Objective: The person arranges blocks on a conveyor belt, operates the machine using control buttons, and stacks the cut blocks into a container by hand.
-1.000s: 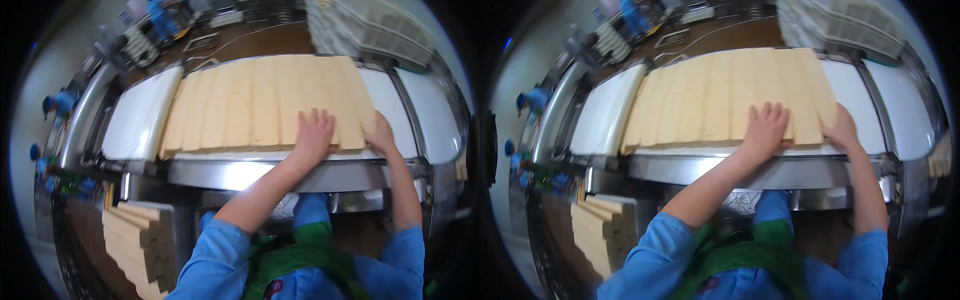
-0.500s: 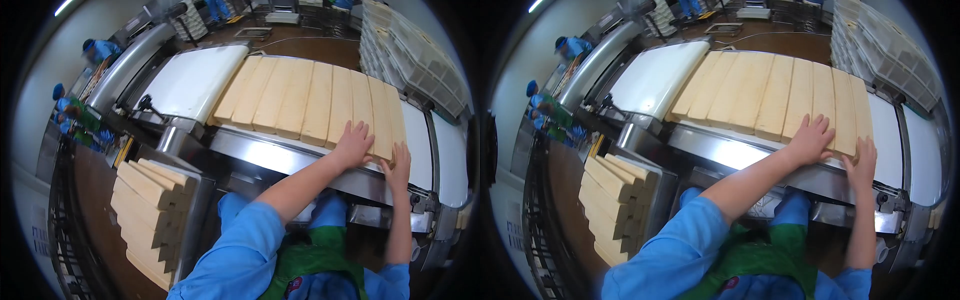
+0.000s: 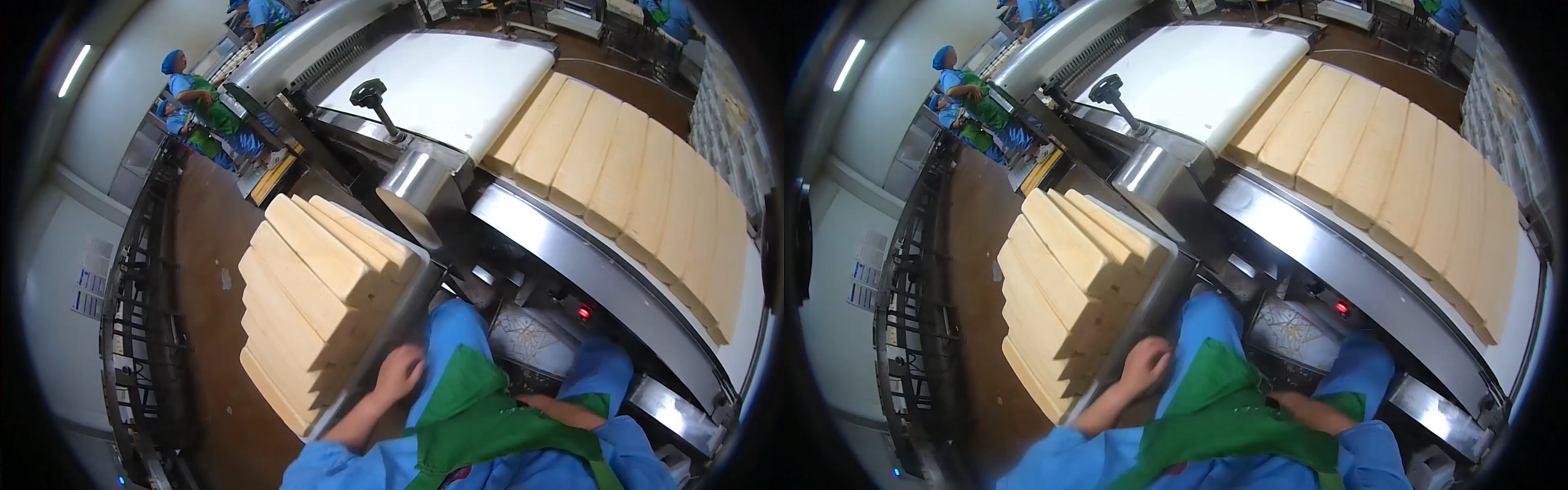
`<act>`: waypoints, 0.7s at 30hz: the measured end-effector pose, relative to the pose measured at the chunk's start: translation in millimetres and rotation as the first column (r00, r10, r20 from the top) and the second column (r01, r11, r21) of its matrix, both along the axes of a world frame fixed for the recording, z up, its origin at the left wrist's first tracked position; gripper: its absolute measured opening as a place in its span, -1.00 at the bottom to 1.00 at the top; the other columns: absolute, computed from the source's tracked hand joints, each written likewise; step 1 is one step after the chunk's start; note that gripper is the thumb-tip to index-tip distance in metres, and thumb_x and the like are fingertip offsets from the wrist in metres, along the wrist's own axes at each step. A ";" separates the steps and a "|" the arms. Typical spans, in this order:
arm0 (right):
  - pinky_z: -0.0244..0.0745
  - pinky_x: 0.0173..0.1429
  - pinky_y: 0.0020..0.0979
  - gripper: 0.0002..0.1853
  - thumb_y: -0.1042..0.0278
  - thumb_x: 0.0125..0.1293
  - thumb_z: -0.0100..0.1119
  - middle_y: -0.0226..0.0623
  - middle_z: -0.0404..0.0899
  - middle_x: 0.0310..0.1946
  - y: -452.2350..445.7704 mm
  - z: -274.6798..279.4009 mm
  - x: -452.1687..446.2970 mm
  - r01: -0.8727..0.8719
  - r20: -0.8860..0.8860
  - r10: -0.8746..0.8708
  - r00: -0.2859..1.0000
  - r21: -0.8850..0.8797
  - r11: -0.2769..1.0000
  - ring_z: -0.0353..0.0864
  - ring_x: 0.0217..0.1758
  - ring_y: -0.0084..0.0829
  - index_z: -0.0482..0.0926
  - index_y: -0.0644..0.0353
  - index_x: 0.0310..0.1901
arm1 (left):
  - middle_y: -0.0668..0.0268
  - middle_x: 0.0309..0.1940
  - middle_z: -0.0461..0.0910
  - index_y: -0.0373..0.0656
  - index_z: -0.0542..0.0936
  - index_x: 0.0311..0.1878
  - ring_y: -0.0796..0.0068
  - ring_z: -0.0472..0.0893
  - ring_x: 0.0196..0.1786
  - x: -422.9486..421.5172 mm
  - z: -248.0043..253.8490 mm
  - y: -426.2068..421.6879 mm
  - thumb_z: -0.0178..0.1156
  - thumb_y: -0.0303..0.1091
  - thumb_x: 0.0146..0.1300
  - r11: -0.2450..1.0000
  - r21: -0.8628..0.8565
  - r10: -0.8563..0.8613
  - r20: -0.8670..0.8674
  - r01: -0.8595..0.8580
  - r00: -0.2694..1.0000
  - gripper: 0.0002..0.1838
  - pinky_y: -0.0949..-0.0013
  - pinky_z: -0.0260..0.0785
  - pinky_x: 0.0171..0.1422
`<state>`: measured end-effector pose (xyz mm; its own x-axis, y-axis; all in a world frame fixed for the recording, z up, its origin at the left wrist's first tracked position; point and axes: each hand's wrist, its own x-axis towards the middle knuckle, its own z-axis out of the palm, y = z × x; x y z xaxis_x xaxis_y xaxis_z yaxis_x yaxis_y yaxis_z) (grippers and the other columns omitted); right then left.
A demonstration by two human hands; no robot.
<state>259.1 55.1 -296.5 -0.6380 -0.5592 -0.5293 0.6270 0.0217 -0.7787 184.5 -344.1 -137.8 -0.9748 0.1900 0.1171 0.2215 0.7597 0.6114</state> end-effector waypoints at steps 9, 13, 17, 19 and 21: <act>0.48 0.05 -0.23 -0.72 0.25 0.32 0.06 -0.18 0.63 -0.18 -11.0 4.9 -77.6 -0.233 0.378 0.161 0.912 0.155 0.960 0.60 -0.10 -0.32 0.64 0.26 -0.12 | 0.06 -0.16 0.61 -0.21 0.65 -0.20 0.02 0.56 -0.05 70.1 -5.6 -23.6 0.16 -0.39 0.17 0.968 -0.198 0.240 0.579 -0.151 0.779 -0.82 0.15 0.43 0.07; 0.48 0.03 -0.26 -0.73 0.26 0.31 0.07 -0.21 0.63 -0.21 -1.7 14.3 -105.5 -0.223 0.447 0.142 0.883 0.134 0.966 0.59 -0.11 -0.35 0.64 0.26 -0.13 | 0.03 -0.13 0.61 -0.20 0.66 -0.21 -0.01 0.56 -0.05 68.5 4.7 -33.6 0.11 -0.35 0.18 0.953 -0.248 0.303 0.740 -0.176 0.600 -0.79 0.13 0.42 0.08; 0.48 0.02 -0.29 -0.74 0.27 0.31 0.07 -0.24 0.62 -0.23 -3.8 19.3 -115.3 -0.166 0.476 0.095 0.874 0.109 0.980 0.58 -0.12 -0.39 0.64 0.25 -0.15 | 0.03 -0.22 0.58 -0.22 0.60 -0.21 -0.04 0.55 -0.10 20.3 25.0 -27.1 0.18 -0.36 0.16 0.957 -0.270 0.249 0.573 -0.107 0.781 -0.82 0.10 0.42 0.03; 0.48 0.01 -0.30 -0.75 0.27 0.30 0.07 -0.25 0.62 -0.25 -13.2 19.3 -108.1 -0.112 0.491 0.057 0.869 0.083 0.990 0.58 -0.12 -0.41 0.64 0.25 -0.15 | 0.03 -0.26 0.55 -0.23 0.57 -0.22 -0.03 0.55 -0.11 -3.0 39.2 -17.0 0.21 -0.41 0.14 0.960 -0.171 0.277 0.451 -0.223 0.849 -0.85 0.12 0.43 0.00; 0.49 0.01 -0.32 -0.75 0.28 0.30 0.07 -0.27 0.62 -0.26 -24.2 8.6 -104.4 -0.019 0.514 0.005 0.858 0.021 1.000 0.58 -0.13 -0.42 0.64 0.25 -0.16 | 0.04 -0.26 0.55 -0.23 0.57 -0.22 -0.02 0.56 -0.13 -0.1 24.4 -20.9 0.21 -0.47 0.12 0.973 -0.110 0.231 0.381 -0.204 0.895 -0.85 0.15 0.44 -0.02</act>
